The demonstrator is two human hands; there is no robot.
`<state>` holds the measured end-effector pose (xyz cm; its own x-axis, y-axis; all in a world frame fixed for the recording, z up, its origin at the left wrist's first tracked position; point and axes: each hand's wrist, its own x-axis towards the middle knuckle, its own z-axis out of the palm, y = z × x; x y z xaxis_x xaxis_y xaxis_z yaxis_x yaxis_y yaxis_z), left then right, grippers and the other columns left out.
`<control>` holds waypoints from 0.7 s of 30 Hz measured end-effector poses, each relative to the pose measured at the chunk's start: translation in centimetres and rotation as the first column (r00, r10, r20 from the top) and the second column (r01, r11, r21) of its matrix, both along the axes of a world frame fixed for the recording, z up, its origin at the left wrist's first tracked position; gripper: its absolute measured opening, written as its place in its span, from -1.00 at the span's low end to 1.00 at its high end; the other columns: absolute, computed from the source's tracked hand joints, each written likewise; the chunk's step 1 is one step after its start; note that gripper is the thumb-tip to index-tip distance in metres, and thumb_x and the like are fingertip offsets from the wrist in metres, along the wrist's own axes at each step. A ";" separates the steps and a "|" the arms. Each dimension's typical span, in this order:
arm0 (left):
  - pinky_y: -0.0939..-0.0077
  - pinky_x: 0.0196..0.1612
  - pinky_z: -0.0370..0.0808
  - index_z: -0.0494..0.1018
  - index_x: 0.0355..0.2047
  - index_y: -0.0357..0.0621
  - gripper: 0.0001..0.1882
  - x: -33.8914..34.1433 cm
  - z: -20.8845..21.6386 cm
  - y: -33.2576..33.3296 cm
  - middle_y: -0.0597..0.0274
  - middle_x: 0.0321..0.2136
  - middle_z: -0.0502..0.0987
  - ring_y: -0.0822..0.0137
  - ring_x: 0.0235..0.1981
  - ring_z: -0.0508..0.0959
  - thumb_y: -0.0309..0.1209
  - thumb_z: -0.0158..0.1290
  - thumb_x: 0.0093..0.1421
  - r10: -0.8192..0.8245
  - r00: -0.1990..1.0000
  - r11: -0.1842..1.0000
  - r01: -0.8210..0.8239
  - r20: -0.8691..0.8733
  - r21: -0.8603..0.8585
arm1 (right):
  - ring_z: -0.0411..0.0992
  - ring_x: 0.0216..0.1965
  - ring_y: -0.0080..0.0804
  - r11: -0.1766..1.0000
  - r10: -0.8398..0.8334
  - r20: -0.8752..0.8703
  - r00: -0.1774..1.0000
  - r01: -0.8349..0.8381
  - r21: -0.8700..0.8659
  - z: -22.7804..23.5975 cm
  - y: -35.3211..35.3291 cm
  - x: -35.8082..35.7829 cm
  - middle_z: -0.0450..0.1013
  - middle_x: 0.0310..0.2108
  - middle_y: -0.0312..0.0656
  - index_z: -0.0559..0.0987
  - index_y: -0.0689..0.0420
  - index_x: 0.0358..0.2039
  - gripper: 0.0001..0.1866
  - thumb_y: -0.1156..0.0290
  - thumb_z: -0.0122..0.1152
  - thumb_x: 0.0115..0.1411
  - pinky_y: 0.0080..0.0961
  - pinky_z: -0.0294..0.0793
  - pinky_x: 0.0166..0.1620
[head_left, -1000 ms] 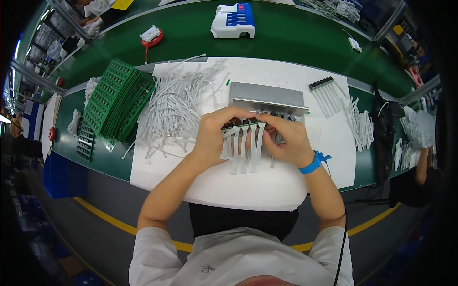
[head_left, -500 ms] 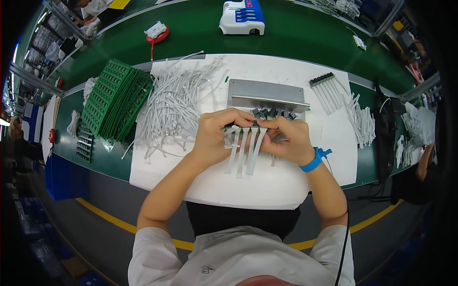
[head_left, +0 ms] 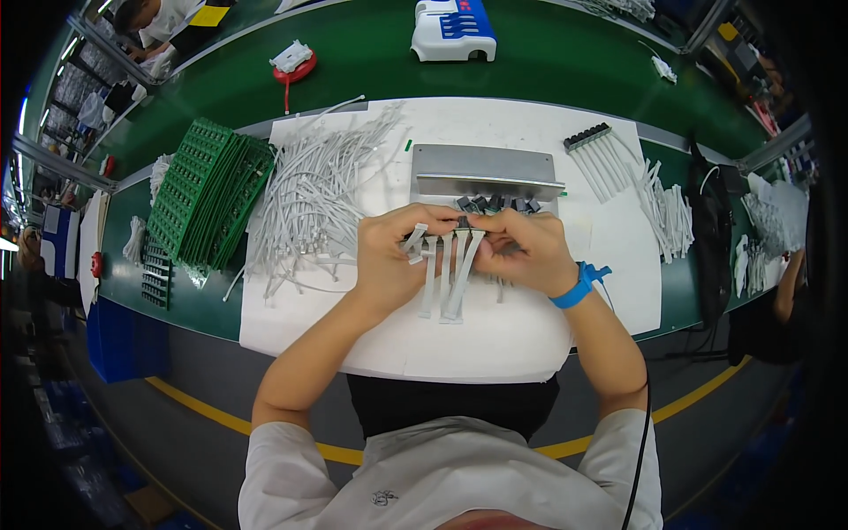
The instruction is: Inserting white ribbon cables into connectors on a green printed circuit board.
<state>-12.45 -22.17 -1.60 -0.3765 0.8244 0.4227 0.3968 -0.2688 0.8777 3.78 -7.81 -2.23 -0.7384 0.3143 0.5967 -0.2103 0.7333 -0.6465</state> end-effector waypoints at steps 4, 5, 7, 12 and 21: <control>0.49 -0.19 0.63 0.61 -0.34 -0.28 -0.74 0.2 -0.1 0.1 0.06 -0.22 0.72 0.23 -0.26 0.74 -0.62 0.40 -0.08 0.015 1.000 0.999 -0.014 -0.015 0.033 | 0.60 -0.59 -0.48 0.999 -0.014 -0.001 1.000 0.014 0.049 0.1 0.1 0.1 0.55 -0.61 -0.24 0.65 0.23 -0.22 -0.71 0.64 0.37 -0.02 -0.64 0.60 -0.44; 0.50 -0.21 0.63 0.61 -0.34 -0.28 -0.74 0.3 0.0 0.0 0.06 -0.23 0.72 0.24 -0.27 0.74 -0.61 0.41 -0.08 0.031 0.999 0.999 -0.030 -0.029 0.036 | 0.60 -0.59 -0.48 0.999 -0.012 0.000 1.000 0.012 0.046 0.1 0.1 0.1 0.55 -0.61 -0.24 0.65 0.23 -0.22 -0.71 0.64 0.37 -0.02 -0.64 0.60 -0.44; 0.50 -0.23 0.62 0.61 -0.34 -0.28 -0.74 0.4 0.4 -0.1 0.06 -0.25 0.72 0.25 -0.29 0.73 -0.60 0.41 -0.07 0.037 0.998 0.999 -0.035 -0.046 0.040 | 0.60 -0.59 -0.46 0.997 -0.026 -0.021 0.999 0.027 0.070 0.0 0.1 0.0 0.55 -0.61 -0.25 0.65 0.22 -0.22 -0.72 0.63 0.38 -0.02 -0.63 0.59 -0.45; 0.50 -0.23 0.61 0.59 -0.36 -0.28 -0.75 -0.6 -0.3 0.4 0.04 -0.24 0.70 0.26 -0.28 0.72 -0.60 0.39 -0.07 0.090 0.994 0.996 -0.089 -0.054 0.023 | 0.58 -0.59 -0.47 0.983 -0.053 -0.034 0.998 0.058 0.176 0.5 0.1 -0.2 0.55 -0.60 -0.24 0.66 0.18 -0.21 -0.73 0.61 0.38 0.01 -0.59 0.54 -0.49; 0.56 -0.18 0.55 0.57 -0.24 -0.26 -0.78 -3.2 1.5 0.6 0.12 -0.20 0.64 0.46 -0.28 0.63 -0.61 0.31 0.08 0.299 0.944 0.951 -0.307 0.139 0.041 | 0.48 -0.52 -0.44 0.973 -0.180 0.059 0.982 0.169 0.158 2.5 1.9 -0.4 0.46 -0.45 -0.28 0.69 0.11 -0.21 -0.74 0.63 0.35 0.06 -0.54 0.48 -0.45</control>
<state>-15.68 -21.59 -0.12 -0.6593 0.6370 0.3995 0.3516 -0.2085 0.9126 3.34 -5.88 0.25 -0.7228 0.3522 0.5946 -0.0271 0.8453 -0.5336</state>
